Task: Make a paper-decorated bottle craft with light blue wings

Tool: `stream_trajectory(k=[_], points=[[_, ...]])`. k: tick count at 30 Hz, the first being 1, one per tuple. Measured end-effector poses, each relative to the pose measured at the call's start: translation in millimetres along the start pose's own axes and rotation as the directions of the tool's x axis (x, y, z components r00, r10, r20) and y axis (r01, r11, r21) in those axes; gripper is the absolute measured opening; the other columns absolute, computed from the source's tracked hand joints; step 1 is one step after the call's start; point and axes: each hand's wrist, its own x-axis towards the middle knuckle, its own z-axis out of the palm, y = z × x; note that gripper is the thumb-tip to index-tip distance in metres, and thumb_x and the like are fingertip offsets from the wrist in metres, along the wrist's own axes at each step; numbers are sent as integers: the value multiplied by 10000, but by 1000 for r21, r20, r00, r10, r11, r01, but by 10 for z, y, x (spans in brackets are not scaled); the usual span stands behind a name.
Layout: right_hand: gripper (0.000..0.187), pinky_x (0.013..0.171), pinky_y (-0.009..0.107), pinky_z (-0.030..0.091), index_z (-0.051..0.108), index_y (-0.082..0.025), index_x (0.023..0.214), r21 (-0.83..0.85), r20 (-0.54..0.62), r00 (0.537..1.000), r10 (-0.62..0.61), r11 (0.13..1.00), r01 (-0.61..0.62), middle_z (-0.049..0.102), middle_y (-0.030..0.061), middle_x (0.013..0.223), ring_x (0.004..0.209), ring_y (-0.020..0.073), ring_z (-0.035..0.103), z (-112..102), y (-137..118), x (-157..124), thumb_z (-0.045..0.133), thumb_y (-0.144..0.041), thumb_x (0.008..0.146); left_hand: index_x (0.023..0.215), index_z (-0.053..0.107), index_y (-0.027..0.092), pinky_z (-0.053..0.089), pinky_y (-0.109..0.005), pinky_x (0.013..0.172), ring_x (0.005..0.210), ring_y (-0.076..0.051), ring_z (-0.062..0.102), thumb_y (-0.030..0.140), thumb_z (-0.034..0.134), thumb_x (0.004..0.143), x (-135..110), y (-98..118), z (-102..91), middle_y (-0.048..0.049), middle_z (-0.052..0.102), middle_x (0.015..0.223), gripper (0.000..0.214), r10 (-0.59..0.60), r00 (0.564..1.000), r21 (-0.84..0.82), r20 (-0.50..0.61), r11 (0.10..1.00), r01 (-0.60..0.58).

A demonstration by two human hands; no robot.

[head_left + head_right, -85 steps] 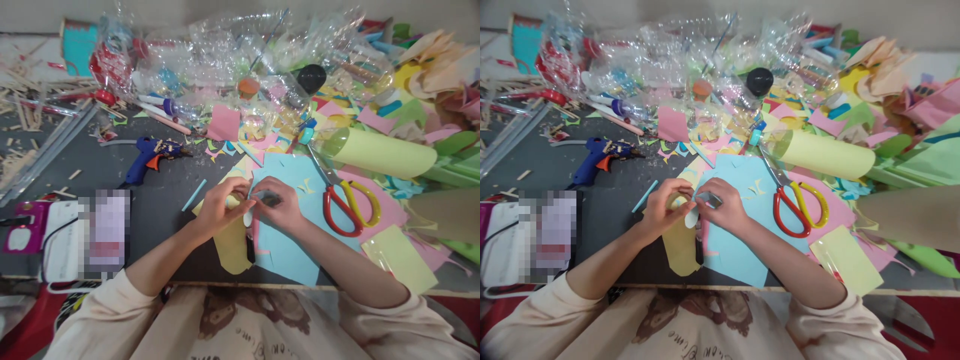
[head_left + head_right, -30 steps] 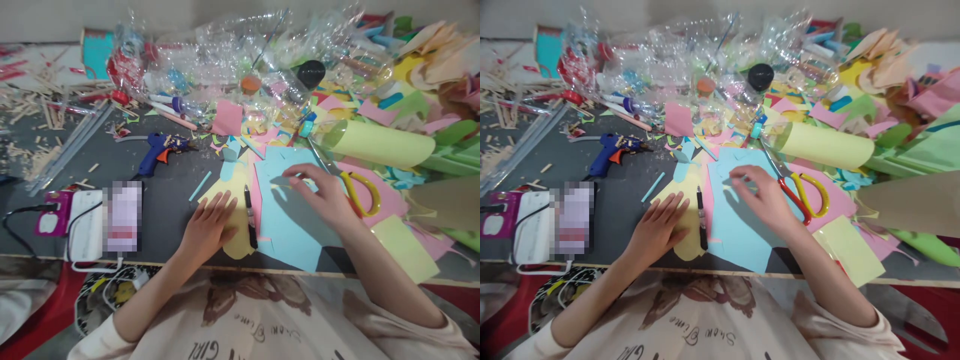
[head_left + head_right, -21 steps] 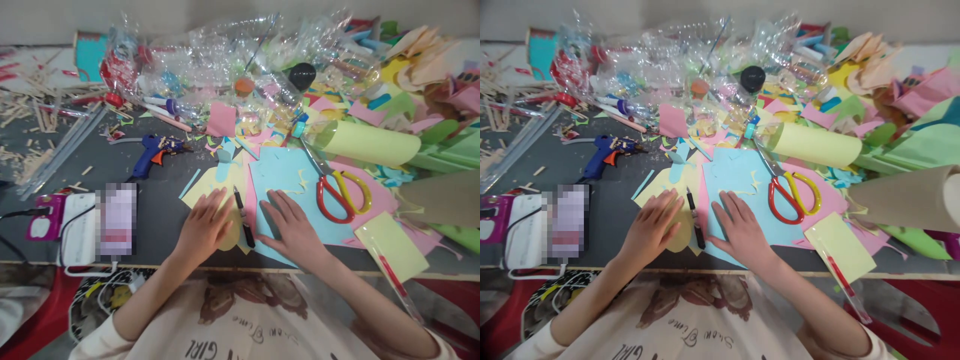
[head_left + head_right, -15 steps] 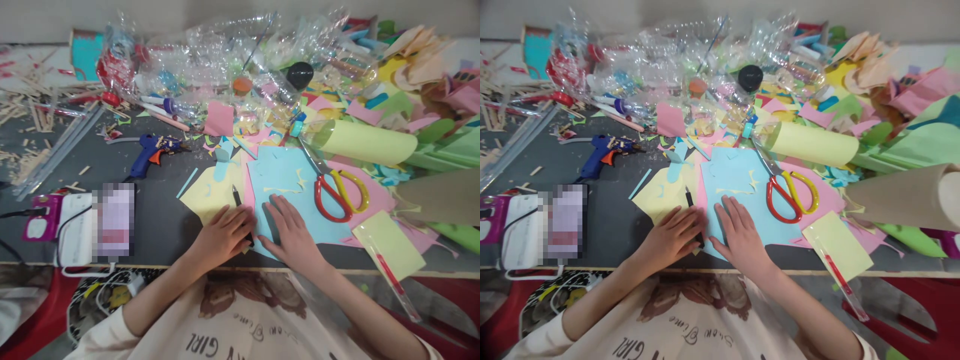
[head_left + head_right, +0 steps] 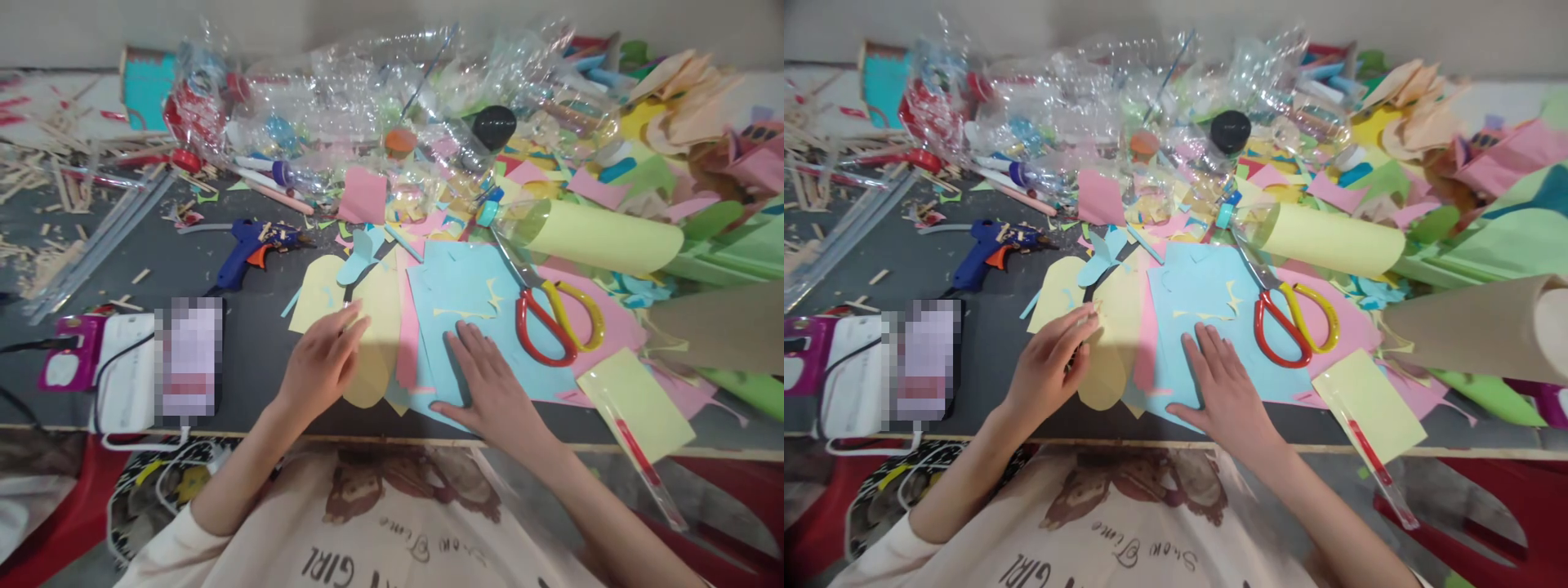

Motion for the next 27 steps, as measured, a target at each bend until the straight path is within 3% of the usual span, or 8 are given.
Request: stream_trajectory(k=[2, 5, 8, 12, 16, 21, 24, 27], points=[[930, 1102, 568, 429, -20, -211, 1599, -19, 42, 999, -9, 1000, 9, 363, 200, 1583, 1443, 357, 385, 18, -15, -26, 450, -629, 914, 1366, 455, 215, 589, -372, 924, 1129, -225, 669, 42, 509, 865, 10, 121, 26, -129, 685, 1199, 533, 33, 994, -115, -108, 992, -46], [863, 1108, 553, 442, -40, -226, 1597, 19, 45, 999, -1, 1000, 0, 393, 179, 1570, 1445, 332, 388, 7, -3, -39, 477, -499, 961, 1371, 453, 217, 594, -340, 908, 1135, -206, 656, 82, 492, 908, 34, 337, 86, -128, 675, 1195, 484, -64, 996, -356, -68, 934, 36], [720, 1087, 526, 486, 25, -305, 1595, 147, 19, 998, 67, 987, -69, 463, 113, 1537, 1409, 295, 449, -35, 37, -37, 435, -301, 1004, 1349, 487, 246, 605, -335, 894, 1105, -194, 672, 182, 472, 970, 65, 522, 149, -124, 660, 1237, 385, -222, 956, -633, 191, 717, 293], [655, 1054, 490, 533, 142, -381, 1577, 308, -40, 991, 129, 945, -111, 475, 52, 1533, 1390, 268, 478, -95, 45, -48, 379, -176, 1001, 1437, 440, 323, 594, -382, 964, 1259, -244, 606, 312, 459, 998, 122, 694, 236, -103, 574, 1419, 439, -149, 858, -780, 491, 364, 509], [677, 1069, 510, 523, 113, -391, 1577, 288, -91, 986, 143, 951, -111, 404, 52, 1580, 1426, 280, 423, -104, -55, -54, 387, -172, 999, 1474, 400, 366, 552, -435, 1047, 1467, -293, 356, 376, 489, 984, 165, 827, 306, -47, 411, 1566, 499, -92, 868, -790, 488, 377, 484], [685, 1116, 557, 461, 23, -348, 1589, 211, -98, 989, 109, 974, -87, 281, 71, 1636, 1485, 299, 307, -1, -215, -20, 366, -214, 1011, 1512, 326, 379, 543, -412, 1058, 1495, -272, 301, 410, 449, 996, 111, 874, 329, -34, 355, 1599, 531, -179, 895, -835, 409, 322, 446], [685, 1145, 542, 429, -10, -306, 1594, 234, -47, 996, 73, 970, -60, 269, 95, 1639, 1499, 297, 275, 19, -240, 41, 355, -253, 1016, 1524, 338, 313, 575, -408, 993, 1384, -278, 477, 415, 470, 985, 79, 838, 348, -98, 430, 1551, 565, -260, 846, -793, 466, 301, 530], [636, 1143, 515, 436, 72, -346, 1590, 355, -42, 997, 62, 934, -43, 339, 70, 1615, 1482, 268, 330, -33, -198, 165, 351, -289, 1021, 1486, 420, 278, 603, -365, 860, 1076, -220, 660, 415, 518, 957, 87, 810, 381, -107, 660, 1275, 555, -365, 759, -777, 540, 131, 615]])
